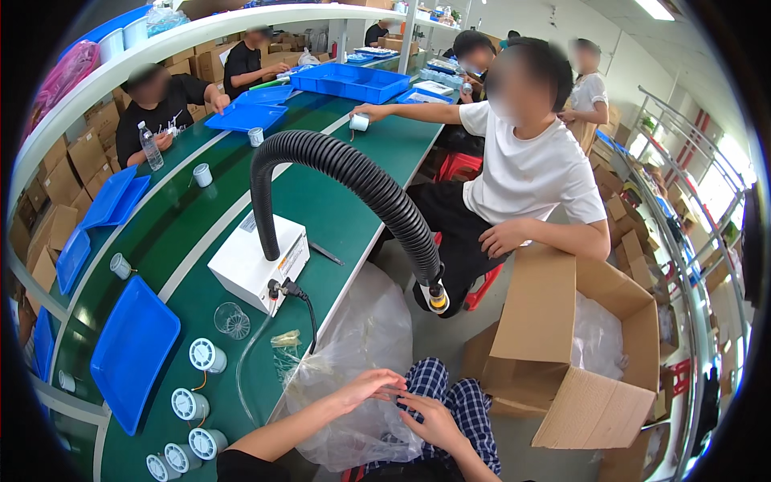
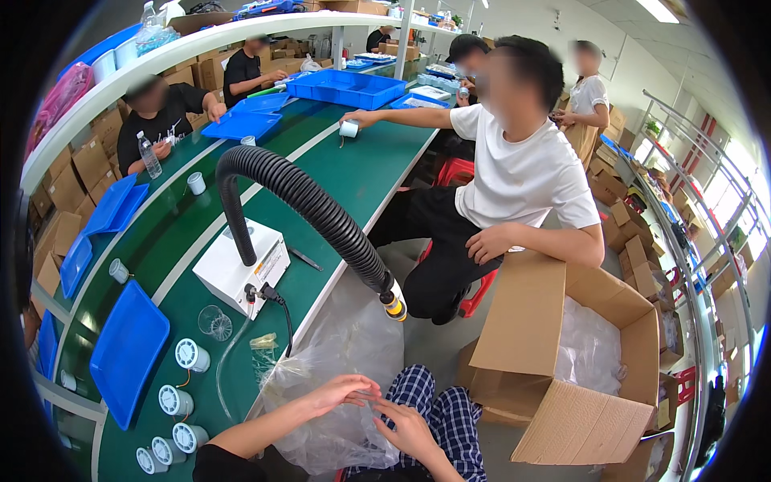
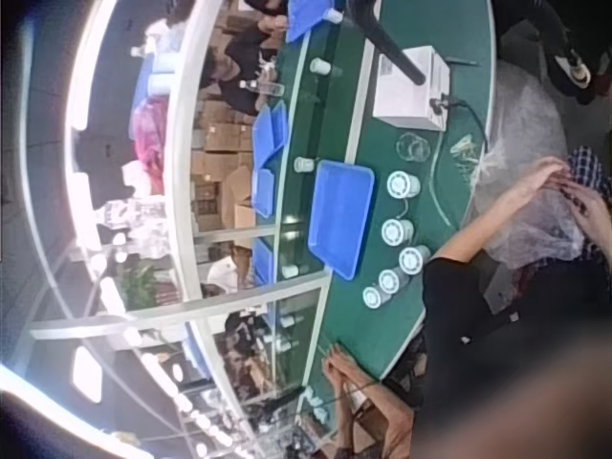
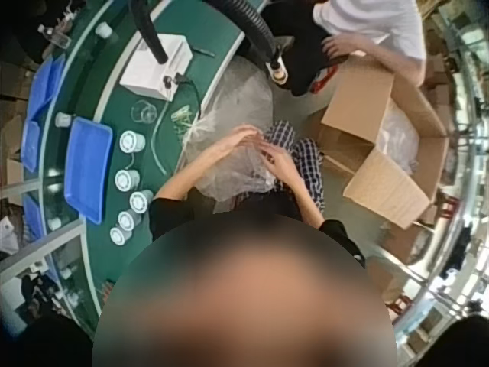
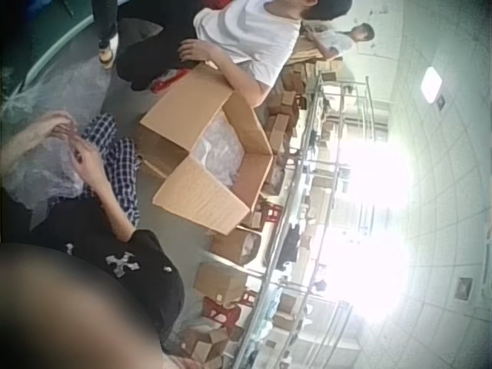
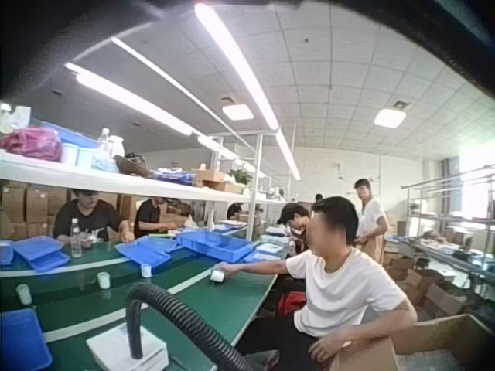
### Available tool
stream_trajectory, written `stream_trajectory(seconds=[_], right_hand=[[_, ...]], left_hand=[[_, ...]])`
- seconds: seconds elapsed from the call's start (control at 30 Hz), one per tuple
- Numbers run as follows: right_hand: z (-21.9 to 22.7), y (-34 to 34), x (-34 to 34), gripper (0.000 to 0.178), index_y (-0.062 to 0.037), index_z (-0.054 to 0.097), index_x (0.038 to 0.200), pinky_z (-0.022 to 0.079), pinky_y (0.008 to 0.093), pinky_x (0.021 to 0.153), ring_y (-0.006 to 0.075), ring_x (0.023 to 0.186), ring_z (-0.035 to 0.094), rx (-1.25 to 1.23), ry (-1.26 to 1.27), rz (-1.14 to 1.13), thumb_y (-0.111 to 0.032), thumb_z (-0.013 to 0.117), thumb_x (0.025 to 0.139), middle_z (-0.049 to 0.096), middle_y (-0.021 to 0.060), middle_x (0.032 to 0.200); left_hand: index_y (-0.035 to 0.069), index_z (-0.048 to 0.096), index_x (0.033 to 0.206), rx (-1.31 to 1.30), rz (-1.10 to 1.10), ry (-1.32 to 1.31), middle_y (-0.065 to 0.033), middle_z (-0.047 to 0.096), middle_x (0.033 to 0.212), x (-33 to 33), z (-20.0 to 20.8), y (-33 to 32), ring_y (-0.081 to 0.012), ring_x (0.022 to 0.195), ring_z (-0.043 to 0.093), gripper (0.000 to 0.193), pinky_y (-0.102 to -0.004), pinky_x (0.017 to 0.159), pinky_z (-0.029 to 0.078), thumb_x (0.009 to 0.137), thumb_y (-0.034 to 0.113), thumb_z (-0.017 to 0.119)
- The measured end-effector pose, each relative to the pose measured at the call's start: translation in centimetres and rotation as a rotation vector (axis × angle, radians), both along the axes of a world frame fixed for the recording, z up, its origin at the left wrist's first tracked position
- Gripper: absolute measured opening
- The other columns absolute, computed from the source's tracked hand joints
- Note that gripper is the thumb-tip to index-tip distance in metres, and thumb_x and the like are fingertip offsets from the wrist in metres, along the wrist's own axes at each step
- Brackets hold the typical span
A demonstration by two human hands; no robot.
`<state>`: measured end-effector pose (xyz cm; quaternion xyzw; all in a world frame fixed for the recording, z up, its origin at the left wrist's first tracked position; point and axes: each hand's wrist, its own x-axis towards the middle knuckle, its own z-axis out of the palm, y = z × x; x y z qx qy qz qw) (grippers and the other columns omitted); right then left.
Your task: The person sits at a green assembly table in a factory and assembles small cylindrical electronic components. They pick up a white plastic housing and a clear plastic cover, fit them together, and place the finished unit on the table. The person repeats this process for several units, handling them one at a time.
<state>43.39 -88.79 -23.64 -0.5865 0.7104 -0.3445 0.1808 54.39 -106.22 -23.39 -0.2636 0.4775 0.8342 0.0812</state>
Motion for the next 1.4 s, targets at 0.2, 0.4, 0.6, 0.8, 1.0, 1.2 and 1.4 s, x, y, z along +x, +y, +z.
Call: stream_trajectory(seconds=[0.2, 0.4, 0.6, 0.8, 1.0, 1.2, 1.4], right_hand=[[0.3, 0.2, 0.0, 0.027, -0.0025, 0.064, 0.099, 0.049, 0.0327, 0.074, 0.0228, 0.077, 0.062, -0.019, 0.005, 0.005, -0.017, 0.065, 0.076, 0.061, 0.0124, 0.109], [0.3, 0.1, 0.0, 0.027, -0.0025, 0.064, 0.099, 0.049, 0.0326, 0.073, 0.0224, 0.076, 0.062, -0.033, -0.003, 0.011, -0.017, 0.066, 0.076, 0.061, 0.0118, 0.109], [0.5, 0.2, 0.1, 0.028, -0.0033, 0.063, 0.101, 0.046, 0.0349, 0.079, 0.0270, 0.092, 0.060, 0.034, -0.055, -0.012, -0.019, 0.063, 0.078, 0.060, 0.0113, 0.112], [0.5, 0.1, 0.3, 0.027, -0.0032, 0.063, 0.100, 0.046, 0.0346, 0.077, 0.0261, 0.091, 0.061, 0.019, -0.062, -0.010, -0.019, 0.063, 0.078, 0.060, 0.0107, 0.111], [0.5, 0.3, 0.3, 0.027, -0.0028, 0.063, 0.100, 0.047, 0.0347, 0.079, 0.0263, 0.091, 0.061, 0.008, -0.083, -0.014, -0.019, 0.063, 0.078, 0.060, 0.0105, 0.112], [0.4, 0.1, 0.0, 0.027, -0.0023, 0.063, 0.101, 0.046, 0.0351, 0.081, 0.0278, 0.092, 0.061, -0.009, -0.101, -0.006, -0.018, 0.062, 0.079, 0.061, 0.0105, 0.109], [0.5, -0.8, -1.3, 0.027, -0.0009, 0.063, 0.100, 0.047, 0.0352, 0.079, 0.0292, 0.090, 0.061, -0.050, -0.100, 0.007, -0.017, 0.062, 0.078, 0.063, 0.0142, 0.103]], left_hand=[[0.007, 0.055, 0.109, -0.013, -0.004, -0.008, -0.0067, 0.059, 0.111, -0.1, -0.1, 0.1, -0.0158, 0.107, 0.055, 0.027, -0.0276, 0.085, 0.043, 0.091, 0.025, 0.047], [0.007, 0.055, 0.110, -0.004, 0.006, -0.001, -0.0071, 0.059, 0.111, 0.1, -0.2, 0.0, -0.0159, 0.107, 0.055, 0.028, -0.0273, 0.084, 0.043, 0.091, 0.025, 0.046], [0.007, 0.054, 0.110, -0.018, -0.012, -0.004, -0.0064, 0.059, 0.111, 0.0, 0.2, -0.1, -0.0150, 0.106, 0.055, 0.029, -0.0261, 0.082, 0.043, 0.091, 0.028, 0.046], [0.008, 0.054, 0.111, -0.019, -0.010, 0.008, -0.0056, 0.060, 0.110, 0.2, -0.7, -0.3, -0.0145, 0.104, 0.056, 0.031, -0.0252, 0.080, 0.043, 0.090, 0.029, 0.046], [0.006, 0.055, 0.110, -0.004, 0.007, -0.007, -0.0077, 0.060, 0.109, 0.1, -0.5, -0.2, -0.0161, 0.103, 0.057, 0.028, -0.0257, 0.078, 0.045, 0.092, 0.025, 0.045], [0.005, 0.054, 0.111, -0.014, 0.011, -0.007, -0.0079, 0.060, 0.109, 0.2, -0.7, -0.4, -0.0159, 0.103, 0.058, 0.029, -0.0246, 0.076, 0.045, 0.093, 0.025, 0.043], [0.004, 0.052, 0.112, 0.017, 0.037, 0.015, -0.0091, 0.060, 0.107, 0.0, -0.7, -0.6, -0.0163, 0.097, 0.060, 0.029, -0.0226, 0.071, 0.046, 0.093, 0.023, 0.042]])
